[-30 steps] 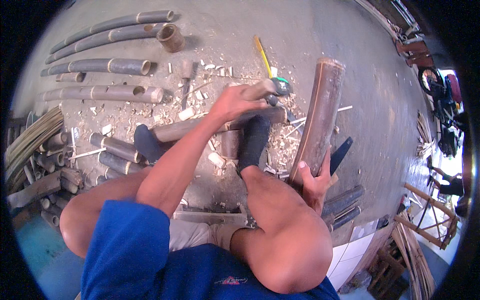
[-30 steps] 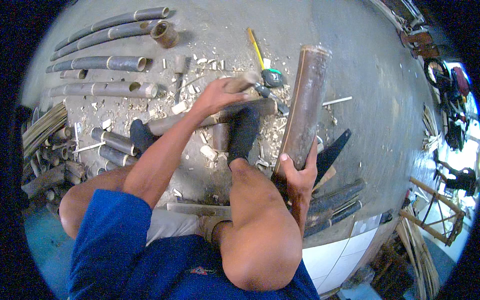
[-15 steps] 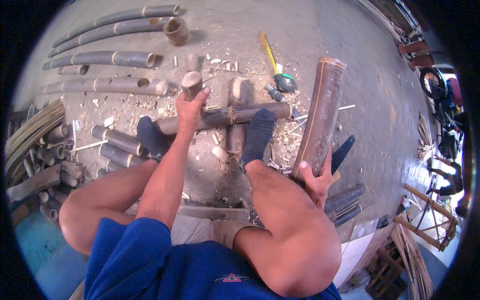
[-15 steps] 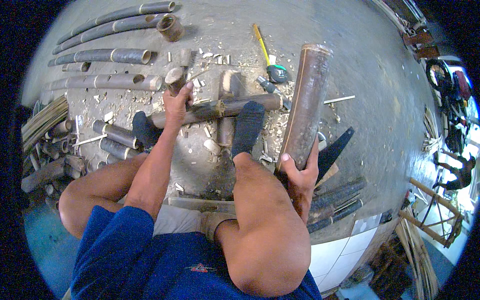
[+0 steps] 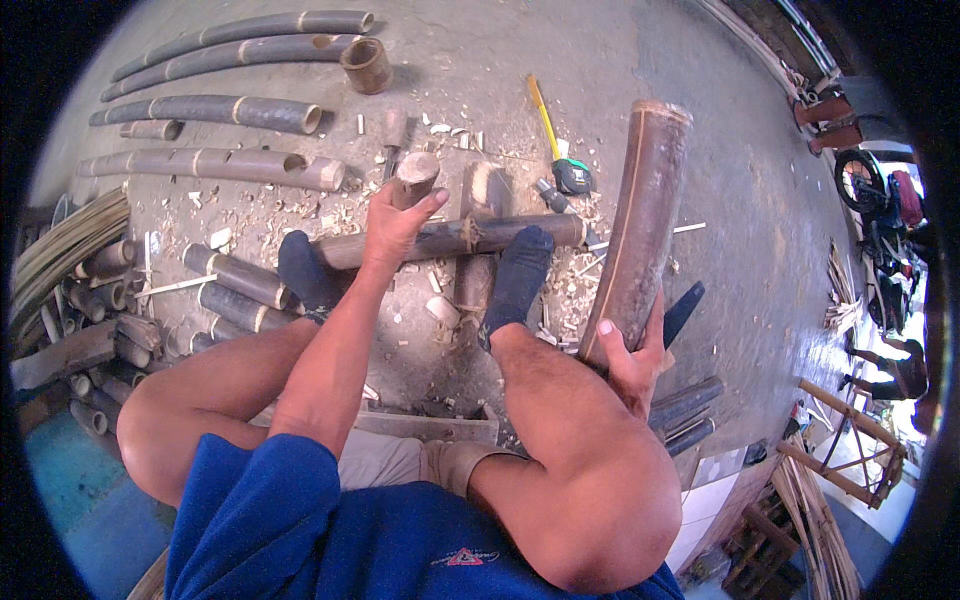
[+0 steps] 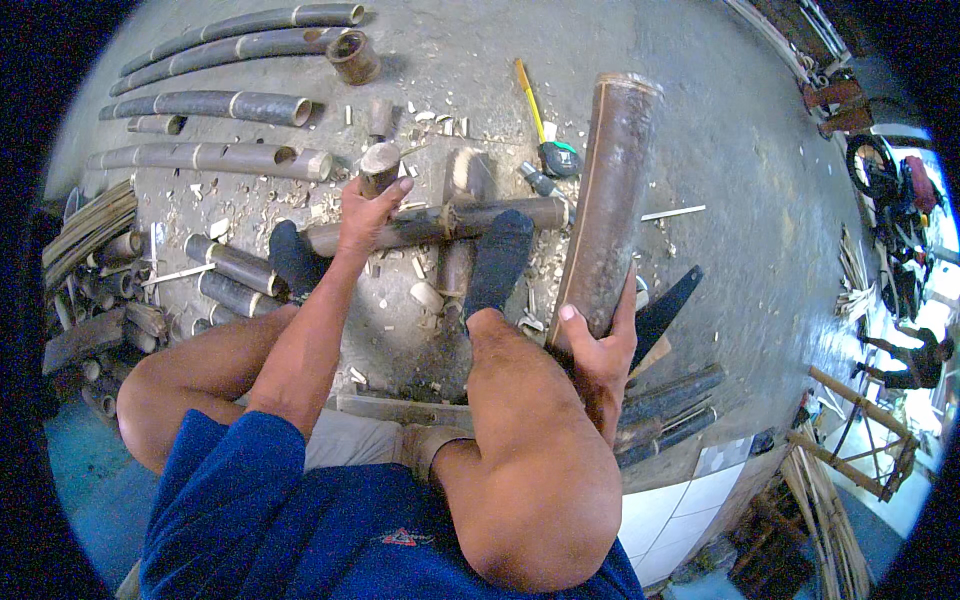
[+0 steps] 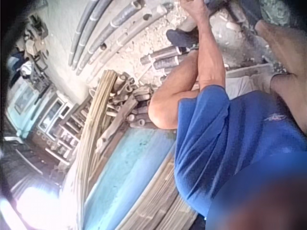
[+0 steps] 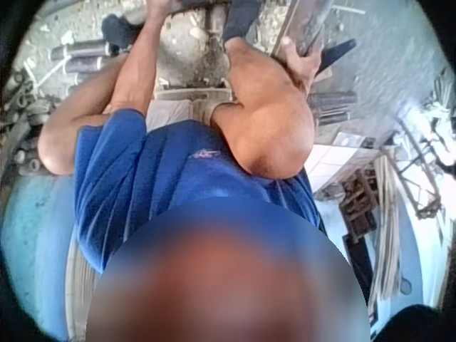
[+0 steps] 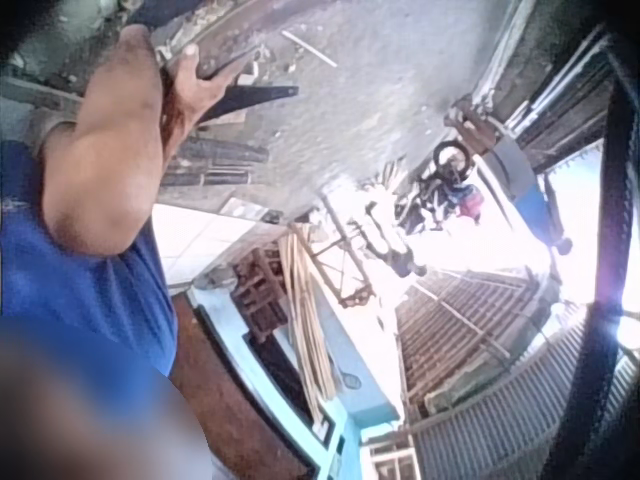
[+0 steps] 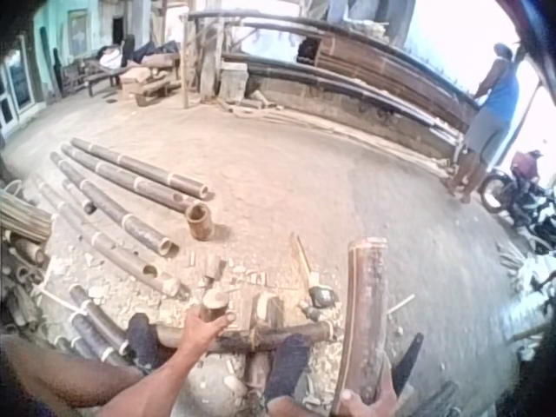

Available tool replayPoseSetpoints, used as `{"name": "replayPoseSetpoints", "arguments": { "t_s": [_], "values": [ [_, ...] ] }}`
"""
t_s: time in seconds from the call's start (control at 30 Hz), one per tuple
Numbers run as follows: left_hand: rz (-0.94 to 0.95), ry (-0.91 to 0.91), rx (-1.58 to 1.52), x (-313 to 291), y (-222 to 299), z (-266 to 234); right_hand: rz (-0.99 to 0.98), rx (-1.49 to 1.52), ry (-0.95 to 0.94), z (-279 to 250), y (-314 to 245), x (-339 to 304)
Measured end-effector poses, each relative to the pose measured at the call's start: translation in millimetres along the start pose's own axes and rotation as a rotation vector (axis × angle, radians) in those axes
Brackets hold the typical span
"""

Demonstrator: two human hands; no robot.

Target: The person sits on the floor and uses a knife to split and shape bamboo pieces. They repeatedly split bamboo segments, remove inner material, and smooth the edges with a knife.

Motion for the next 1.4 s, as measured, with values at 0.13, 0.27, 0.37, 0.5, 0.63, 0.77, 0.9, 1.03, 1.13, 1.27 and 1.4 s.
{"name": "replayPoseSetpoints", "arguments": {
  "t_s": [0.13,0.27,0.37,0.5,0.63,0.77,0.9,1.03,1.13,1.27,1.4],
  "values": [
    [0.093,-0.036,0.137,1,21,8,-0.058,-0.095,0.000,4,-17,2],
    [0.035,-0.167,0.263,5,31,23,-0.150,-0.059,-0.038,20,-41,11],
    [0.085,-0.254,0.286,7,44,39,-0.193,-0.249,-0.198,53,-53,21],
    [-0.061,-0.348,0.382,16,35,51,-0.137,-0.774,-0.418,75,-54,41],
    [0.015,-0.423,0.534,24,36,61,-0.477,-0.385,-0.126,50,-114,63],
    [-0.063,-0.436,0.565,31,23,63,-0.454,0.035,0.133,27,-123,76],
    [-0.028,-0.428,0.686,35,14,62,-0.046,-0.884,-0.499,91,-57,63],
    [0.092,-0.427,0.663,31,17,64,-0.329,-0.585,-0.294,61,-96,67],
    [-0.063,-0.499,0.666,30,6,65,-0.344,-0.110,0.043,20,-108,78],
    [-0.024,-0.522,0.464,22,16,65,-0.311,-0.514,-0.075,53,-79,69],
    [0.103,-0.139,0.247,22,21,20,-0.143,-0.314,-0.410,79,-28,42]
  ]
}}
Point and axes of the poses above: each hand's wrist, its own x-axis towards the middle knuckle, its own z-axis out of the palm, y = z × x, the point moved 9 cm from there along x, towards the middle knuckle, and after that the axes turned 8 degrees about x, right-handed, at the moved point
